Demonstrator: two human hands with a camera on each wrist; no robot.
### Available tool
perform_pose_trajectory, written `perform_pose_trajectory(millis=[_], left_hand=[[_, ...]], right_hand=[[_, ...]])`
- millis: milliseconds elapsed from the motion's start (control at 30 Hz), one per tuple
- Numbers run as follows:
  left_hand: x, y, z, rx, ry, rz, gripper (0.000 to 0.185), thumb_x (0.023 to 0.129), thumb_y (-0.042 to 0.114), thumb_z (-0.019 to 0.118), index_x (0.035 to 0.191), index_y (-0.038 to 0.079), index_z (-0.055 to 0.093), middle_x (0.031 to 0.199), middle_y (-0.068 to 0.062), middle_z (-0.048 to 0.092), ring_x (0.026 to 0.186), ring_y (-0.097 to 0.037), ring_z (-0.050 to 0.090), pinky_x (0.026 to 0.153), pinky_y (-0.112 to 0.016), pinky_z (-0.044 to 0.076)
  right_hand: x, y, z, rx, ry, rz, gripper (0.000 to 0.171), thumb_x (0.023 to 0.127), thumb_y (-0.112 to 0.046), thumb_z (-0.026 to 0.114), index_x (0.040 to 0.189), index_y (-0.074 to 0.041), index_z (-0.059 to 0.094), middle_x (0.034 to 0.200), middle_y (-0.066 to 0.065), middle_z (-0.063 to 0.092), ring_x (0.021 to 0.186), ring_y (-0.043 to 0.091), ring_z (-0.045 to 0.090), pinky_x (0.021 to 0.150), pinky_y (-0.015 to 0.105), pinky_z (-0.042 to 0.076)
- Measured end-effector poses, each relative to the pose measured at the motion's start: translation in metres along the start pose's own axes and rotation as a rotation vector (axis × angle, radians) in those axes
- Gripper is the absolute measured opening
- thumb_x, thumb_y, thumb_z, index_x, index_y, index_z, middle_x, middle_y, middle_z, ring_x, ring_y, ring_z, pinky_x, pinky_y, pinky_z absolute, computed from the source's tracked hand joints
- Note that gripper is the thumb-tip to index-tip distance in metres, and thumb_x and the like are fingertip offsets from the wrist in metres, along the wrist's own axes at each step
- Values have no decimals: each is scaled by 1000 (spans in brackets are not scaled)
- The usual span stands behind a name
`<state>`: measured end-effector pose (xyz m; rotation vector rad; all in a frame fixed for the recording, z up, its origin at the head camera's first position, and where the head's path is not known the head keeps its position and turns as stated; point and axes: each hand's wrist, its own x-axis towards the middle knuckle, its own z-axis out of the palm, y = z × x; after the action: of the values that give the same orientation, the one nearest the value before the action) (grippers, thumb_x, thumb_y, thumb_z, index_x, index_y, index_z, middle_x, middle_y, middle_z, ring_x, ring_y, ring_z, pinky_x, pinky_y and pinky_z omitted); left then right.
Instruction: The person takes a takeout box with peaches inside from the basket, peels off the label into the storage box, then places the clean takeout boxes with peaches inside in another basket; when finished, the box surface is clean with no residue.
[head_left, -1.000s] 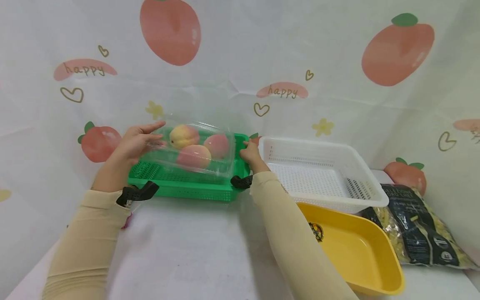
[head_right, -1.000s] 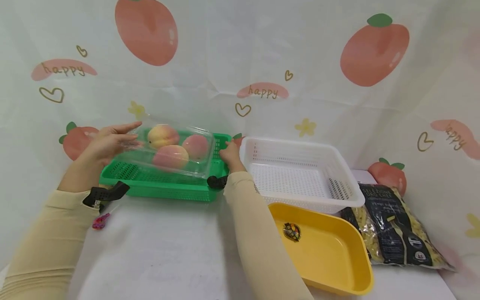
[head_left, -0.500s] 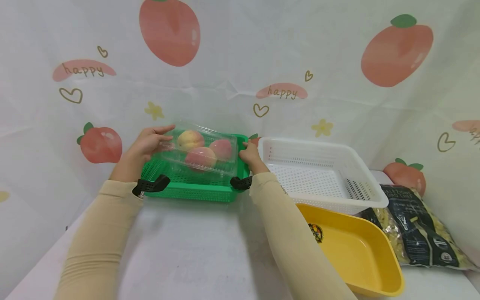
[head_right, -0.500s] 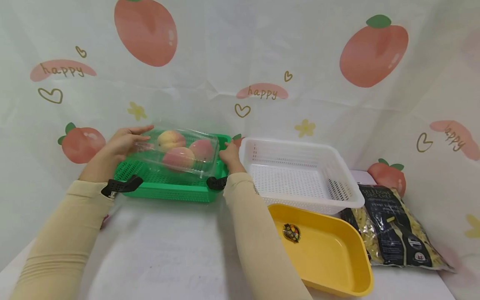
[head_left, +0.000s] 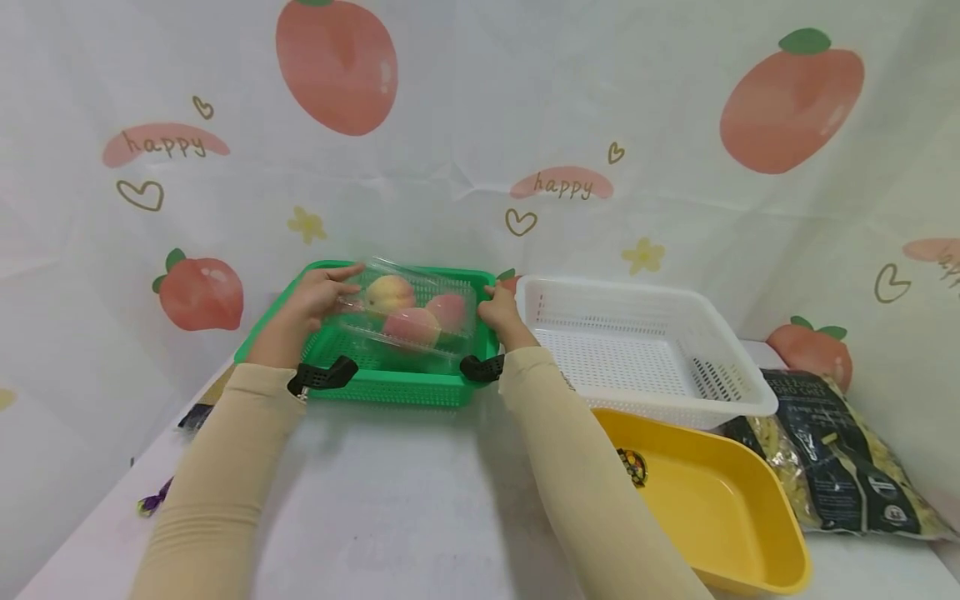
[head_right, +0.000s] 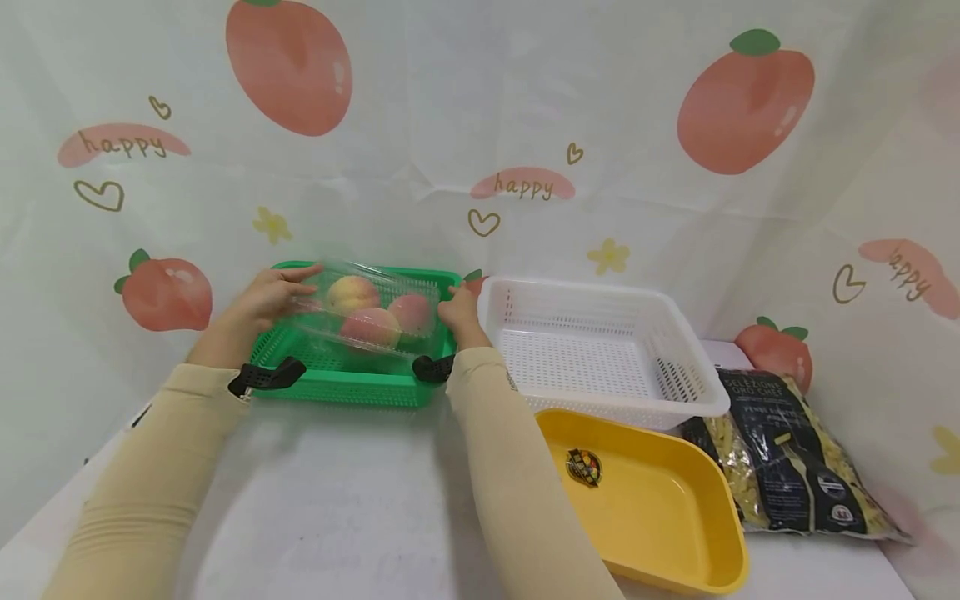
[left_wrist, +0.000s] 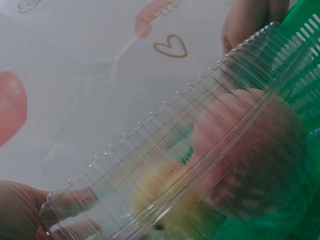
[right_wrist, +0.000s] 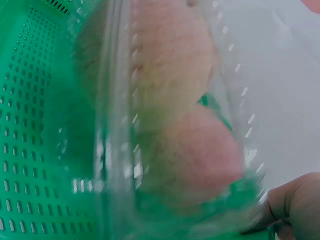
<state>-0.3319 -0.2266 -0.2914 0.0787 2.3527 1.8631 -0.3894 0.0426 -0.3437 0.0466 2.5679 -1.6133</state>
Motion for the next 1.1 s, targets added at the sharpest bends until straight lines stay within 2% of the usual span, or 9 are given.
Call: perform_pose_trajectory(millis=[300,400,467,533,633,733,800,933,1100], left_hand=[[9,-17,-1,7,20,-41,52,99,6,42,147,12,26,157,-10,10,75,-3,64,77,-17,53],[11,-19,-1,2,14,-58,52,99,7,41,147,13,25,157,-9,10,103,-17,62,82,-20,53],[13,-19,-2,-13,0,-72,52,99,6,41,148,13,24,157,-8,10,122,-27,51,85,-22,53],[16,-20,-2,-34,-17,-89,53,99,6,40,148,13,23,158,-8,8,132,-35,37,89,-25,51],[20,-21,-3,-46,-42,-109,53,99,5,39,149,13,21,158,-9,6,136,-39,30,96,-31,48],[22,-24,-5,-32,-51,-123,53,99,6,38,149,13,21,157,-11,9,136,-38,31,101,-37,45],[22,-27,-5,-21,-45,-135,52,100,7,39,149,15,22,157,-11,12,134,-35,34,101,-38,45],[22,-32,-5,-26,-11,-149,51,99,8,39,148,16,24,157,-11,14,129,-33,35,101,-39,44],[23,-36,-1,-28,14,-144,51,99,7,38,148,14,25,156,-14,14,138,-37,25,107,-44,38]], right_hand=[[-2,-2,1,9,-3,11,58,91,5,37,146,-11,30,159,-3,5,138,21,27,48,25,25],[-1,-1,1,13,-6,9,58,91,4,37,146,-11,30,159,-4,3,136,21,31,48,25,25],[0,-1,1,13,-7,8,57,92,4,37,146,-11,30,159,-4,3,134,22,34,48,25,25],[0,-1,0,12,-9,7,57,92,4,36,146,-11,29,159,-4,3,134,21,34,48,25,25],[-1,-1,0,4,-10,9,57,92,4,36,146,-11,29,159,-3,4,140,20,26,49,25,26],[-2,-2,0,3,-7,9,57,92,4,36,146,-10,30,159,-2,4,144,20,14,50,26,27],[-3,-2,0,3,-4,7,57,91,4,36,146,-9,30,159,-2,5,145,20,12,50,25,27],[-2,-2,0,-1,-9,-3,57,91,5,36,146,-9,30,159,-1,4,142,21,20,49,25,26],[-2,-2,-1,-13,-19,8,58,91,4,36,147,-11,29,159,-3,3,139,20,25,48,24,26]])
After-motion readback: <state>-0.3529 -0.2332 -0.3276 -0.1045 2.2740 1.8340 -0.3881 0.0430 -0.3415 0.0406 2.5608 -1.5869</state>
